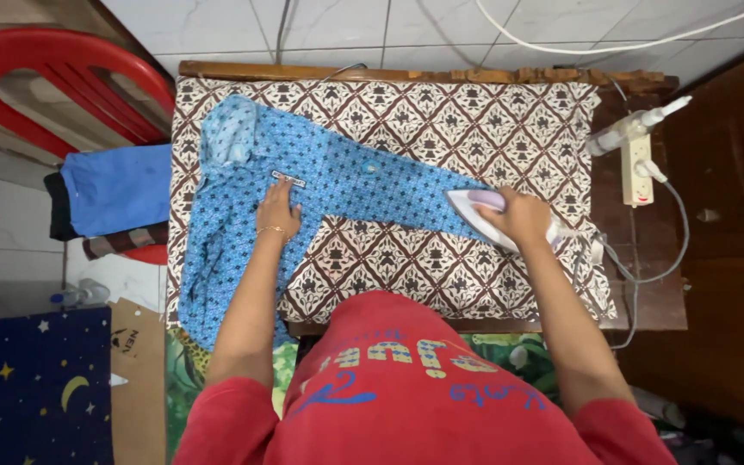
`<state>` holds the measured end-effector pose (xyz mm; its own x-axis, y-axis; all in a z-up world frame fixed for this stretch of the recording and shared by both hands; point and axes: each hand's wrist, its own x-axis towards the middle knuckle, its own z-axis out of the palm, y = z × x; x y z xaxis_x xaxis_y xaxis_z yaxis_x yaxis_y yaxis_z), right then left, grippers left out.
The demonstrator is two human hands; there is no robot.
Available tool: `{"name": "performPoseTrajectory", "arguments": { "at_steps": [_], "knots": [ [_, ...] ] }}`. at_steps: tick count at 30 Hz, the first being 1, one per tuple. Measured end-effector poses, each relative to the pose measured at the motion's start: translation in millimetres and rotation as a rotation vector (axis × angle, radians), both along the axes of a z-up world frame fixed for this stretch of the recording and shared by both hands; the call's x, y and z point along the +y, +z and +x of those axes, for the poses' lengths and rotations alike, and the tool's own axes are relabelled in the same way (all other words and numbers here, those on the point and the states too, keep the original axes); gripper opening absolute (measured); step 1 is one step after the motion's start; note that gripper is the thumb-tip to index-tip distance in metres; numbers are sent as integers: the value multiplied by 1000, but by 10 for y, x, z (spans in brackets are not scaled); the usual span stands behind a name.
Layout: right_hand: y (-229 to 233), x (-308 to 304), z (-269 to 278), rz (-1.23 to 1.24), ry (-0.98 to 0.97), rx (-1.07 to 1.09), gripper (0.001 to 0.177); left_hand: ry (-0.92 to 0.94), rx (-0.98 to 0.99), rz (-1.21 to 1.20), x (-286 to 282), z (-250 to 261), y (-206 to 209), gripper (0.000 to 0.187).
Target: Ironing a blue patterned shirt on an ironing board.
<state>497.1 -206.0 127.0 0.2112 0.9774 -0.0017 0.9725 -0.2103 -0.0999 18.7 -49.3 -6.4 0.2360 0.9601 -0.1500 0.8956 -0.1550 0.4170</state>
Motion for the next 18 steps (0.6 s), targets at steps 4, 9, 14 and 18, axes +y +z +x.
{"name": "performPoseTrajectory", "arguments": {
  "at_steps": [4, 9, 14, 18],
  "knots": [
    [-118, 379, -188, 104, -31, -27, 63, -30, -16, 60, 35, -44, -141, 70],
    [-164, 772, -446, 87, -5, -97, 64, -38, 37, -11, 43, -32, 20, 72],
    [-165, 1000, -754, 52, 175, -5, 64, -64, 62, -14, 60, -56, 109, 71],
    [-193, 1161, -1069, 2, 269, 53, 64, -81, 69, -49, 92, -65, 287, 73]
  ]
}}
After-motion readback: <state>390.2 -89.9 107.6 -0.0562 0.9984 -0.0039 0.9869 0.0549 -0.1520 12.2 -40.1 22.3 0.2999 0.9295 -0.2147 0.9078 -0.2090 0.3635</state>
